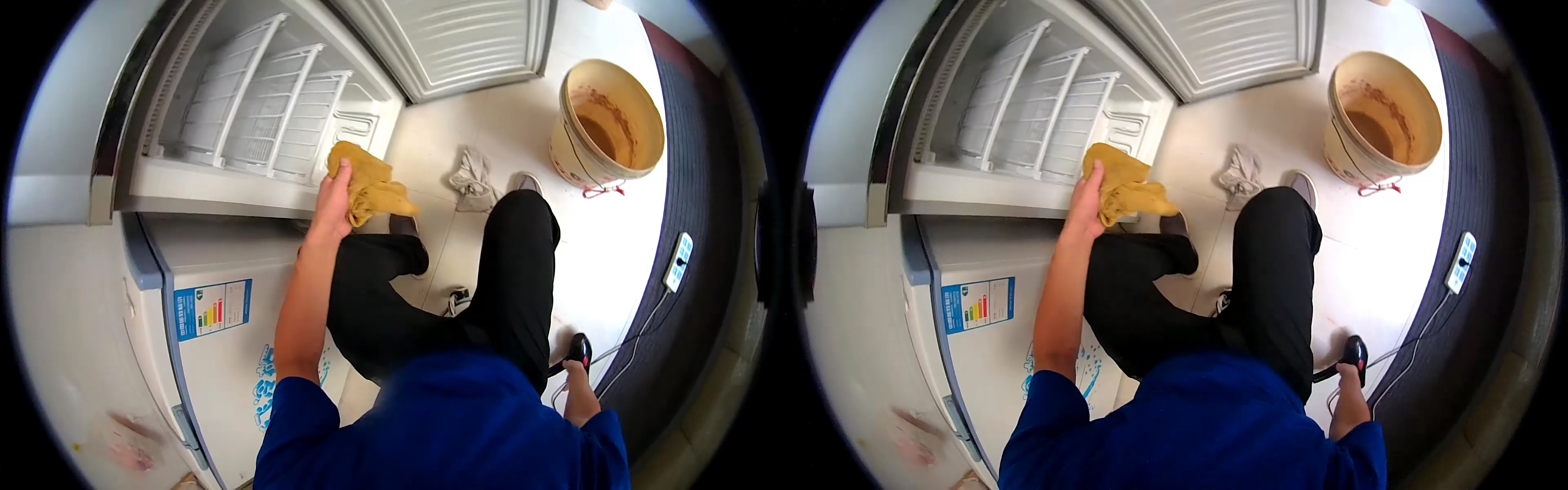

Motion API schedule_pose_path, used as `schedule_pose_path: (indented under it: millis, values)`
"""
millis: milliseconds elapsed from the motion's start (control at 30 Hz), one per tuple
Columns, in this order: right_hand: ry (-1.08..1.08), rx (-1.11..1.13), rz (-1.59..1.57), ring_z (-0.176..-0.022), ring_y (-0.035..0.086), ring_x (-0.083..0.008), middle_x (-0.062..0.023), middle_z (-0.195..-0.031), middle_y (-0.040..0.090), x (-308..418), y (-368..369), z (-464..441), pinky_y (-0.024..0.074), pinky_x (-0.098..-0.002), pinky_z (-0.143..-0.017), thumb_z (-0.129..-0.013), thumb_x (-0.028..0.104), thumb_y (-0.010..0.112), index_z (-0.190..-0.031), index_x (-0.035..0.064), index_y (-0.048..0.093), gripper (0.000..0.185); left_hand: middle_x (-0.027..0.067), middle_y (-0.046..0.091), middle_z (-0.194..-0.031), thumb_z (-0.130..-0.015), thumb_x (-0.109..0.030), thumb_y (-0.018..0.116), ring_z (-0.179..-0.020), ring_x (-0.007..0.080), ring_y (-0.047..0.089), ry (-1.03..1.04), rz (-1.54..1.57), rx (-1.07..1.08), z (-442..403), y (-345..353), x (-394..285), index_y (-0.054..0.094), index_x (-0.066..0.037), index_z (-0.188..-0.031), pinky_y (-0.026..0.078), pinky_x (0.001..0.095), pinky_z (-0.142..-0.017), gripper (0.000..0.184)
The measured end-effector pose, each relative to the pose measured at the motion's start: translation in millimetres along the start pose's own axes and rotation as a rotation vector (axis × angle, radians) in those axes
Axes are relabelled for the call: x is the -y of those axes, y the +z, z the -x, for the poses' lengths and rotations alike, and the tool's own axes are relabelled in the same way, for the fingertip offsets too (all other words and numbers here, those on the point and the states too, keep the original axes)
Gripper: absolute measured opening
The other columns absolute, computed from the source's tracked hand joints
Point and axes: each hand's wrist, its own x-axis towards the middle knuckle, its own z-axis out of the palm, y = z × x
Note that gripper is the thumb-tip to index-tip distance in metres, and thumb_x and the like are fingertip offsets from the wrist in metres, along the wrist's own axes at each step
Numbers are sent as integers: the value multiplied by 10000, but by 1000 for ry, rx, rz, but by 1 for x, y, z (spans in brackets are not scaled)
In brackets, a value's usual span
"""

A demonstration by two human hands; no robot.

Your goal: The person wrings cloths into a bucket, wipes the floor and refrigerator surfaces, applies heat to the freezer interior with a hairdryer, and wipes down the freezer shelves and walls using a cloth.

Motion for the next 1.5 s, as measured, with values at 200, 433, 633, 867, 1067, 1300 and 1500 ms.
schedule_pose_path:
  millis: [200, 433, 633, 867, 1067, 1300, 1500]
  values:
    - [-697, -607, 55, -1033, 686, -412, -266, -1049, 723, 175, -131, 151, 533, -467, -906, -878, 358, 769, -1269, -42, 644, 573, 161, 647, -1277, -1066, -541, 463, -1125, 277, 679, 157, 63, 50, 0, 10, 4, 519, 12, -1371, 595, 421, -915, 634]
    - [-1618, 10, -282, -1143, 648, -226, -152, -1239, 668, 415, -165, 553, 524, -356, -996, -998, 136, 629, -1386, -13, 566, 420, 99, 623, -1237, -1079, -537, 435, -1049, 198, 639, 263, 98, 230, 7, 46, 3, 496, -17, -1404, 560, 350, -902, 617]
    - [-1961, 310, 108, -1140, 639, -244, -140, -1315, 596, 497, -48, 701, 538, -371, -976, -949, 157, 733, -1405, 23, 538, 514, 126, 604, -1368, -1084, -517, 438, -1227, 238, 605, 415, 534, 20, 27, 31, -63, 501, 13, -1417, 513, 386, -1016, 629]
    - [-1852, 280, 275, -1067, 675, -336, -185, -1217, 620, 533, -3, 673, 560, -407, -891, -922, 217, 756, -1308, 27, 601, 457, 268, 543, -1369, -1031, -265, 564, -1211, 425, 554, 1321, -1206, -1181, 12, -39, -149, 520, 71, -1343, 389, 492, -1106, 460]
    - [-2178, 136, 512, -988, 672, -354, -161, -1168, 628, 540, 6, 684, 561, -432, -846, -904, 206, 736, -1250, 20, 611, 412, 281, 636, -1224, -1026, -329, 519, -1172, 492, 560, 639, -1561, -1158, -75, -70, -193, 631, 1, -1182, 385, 578, -1068, 382]
    - [-2394, 331, 545, -945, 655, -332, -150, -1028, 628, 537, -8, 713, 531, -416, -824, -888, 210, 711, -1184, -2, 601, 380, 296, 682, -1129, -1055, -304, 412, -1062, 468, 640, 743, -1507, -609, -199, -67, -265, 691, 38, -1121, 482, 477, -961, 446]
    - [-2343, 218, 650, -907, 655, -312, -129, -967, 638, 554, -1, 707, 526, -405, -789, -867, 211, 728, -1121, 19, 611, 339, 287, 695, -1148, -1016, -338, 542, -1080, 467, 649, 960, -1235, -331, -230, -48, -290, 694, 55, -1153, 510, 462, -946, 444]
